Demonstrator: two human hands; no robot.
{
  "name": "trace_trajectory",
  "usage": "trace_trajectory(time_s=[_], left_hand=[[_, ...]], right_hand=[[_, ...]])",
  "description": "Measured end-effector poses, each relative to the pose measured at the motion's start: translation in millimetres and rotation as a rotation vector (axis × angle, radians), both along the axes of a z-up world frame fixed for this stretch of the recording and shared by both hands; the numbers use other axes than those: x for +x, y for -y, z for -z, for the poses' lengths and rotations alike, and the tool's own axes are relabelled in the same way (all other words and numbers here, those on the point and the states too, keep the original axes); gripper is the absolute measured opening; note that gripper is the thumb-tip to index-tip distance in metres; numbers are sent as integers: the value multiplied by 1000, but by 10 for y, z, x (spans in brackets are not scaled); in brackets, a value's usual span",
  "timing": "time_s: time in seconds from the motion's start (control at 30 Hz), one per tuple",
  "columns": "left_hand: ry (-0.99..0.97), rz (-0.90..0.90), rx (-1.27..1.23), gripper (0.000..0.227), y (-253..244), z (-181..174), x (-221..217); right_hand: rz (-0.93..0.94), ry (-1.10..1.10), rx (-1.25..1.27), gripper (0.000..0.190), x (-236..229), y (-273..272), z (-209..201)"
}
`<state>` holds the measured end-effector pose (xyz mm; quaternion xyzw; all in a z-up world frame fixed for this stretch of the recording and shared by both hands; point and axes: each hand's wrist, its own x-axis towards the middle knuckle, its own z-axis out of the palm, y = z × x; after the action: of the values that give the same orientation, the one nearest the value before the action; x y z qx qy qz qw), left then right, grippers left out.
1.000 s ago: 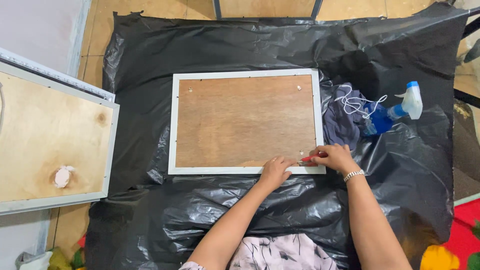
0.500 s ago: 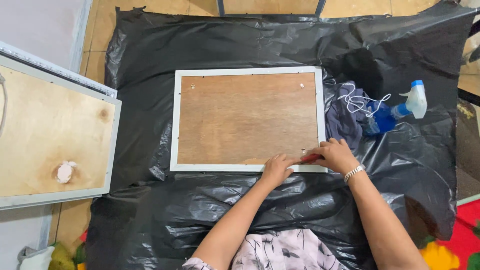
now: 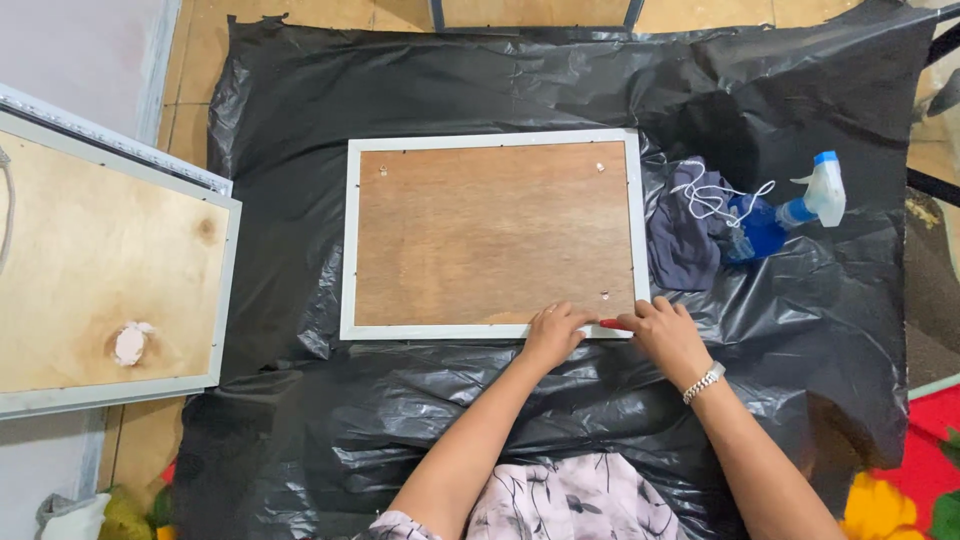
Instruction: Disassembling a picture frame by removing the backboard, peeling off the protective film, and lifting out the mat board.
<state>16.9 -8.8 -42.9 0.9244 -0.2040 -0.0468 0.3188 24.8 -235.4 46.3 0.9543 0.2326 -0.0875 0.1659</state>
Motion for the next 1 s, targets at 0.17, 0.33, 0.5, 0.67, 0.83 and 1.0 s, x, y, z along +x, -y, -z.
trace_trajectory(time_s=[0.17, 0.33, 0.5, 0.67, 0.83, 1.0], left_hand=[[5, 0, -5, 34, 12, 41, -1], [-21, -11, -9, 39, 8, 43, -13], [-51, 34, 25, 39, 26, 149, 55], [-21, 115, 105, 42, 152, 44, 112], [51, 94, 163, 45, 278, 139, 131], [114, 76, 191, 45, 338, 267, 125]], right_hand=[[-4, -44, 58, 29, -69, 4, 186], [76, -68, 66, 26, 131, -73, -383], [294, -184, 321, 36, 403, 79, -548], [366, -263, 447, 35, 642, -6, 51], [584, -460, 750, 40, 777, -137, 564], [772, -490, 815, 46, 797, -126, 832]])
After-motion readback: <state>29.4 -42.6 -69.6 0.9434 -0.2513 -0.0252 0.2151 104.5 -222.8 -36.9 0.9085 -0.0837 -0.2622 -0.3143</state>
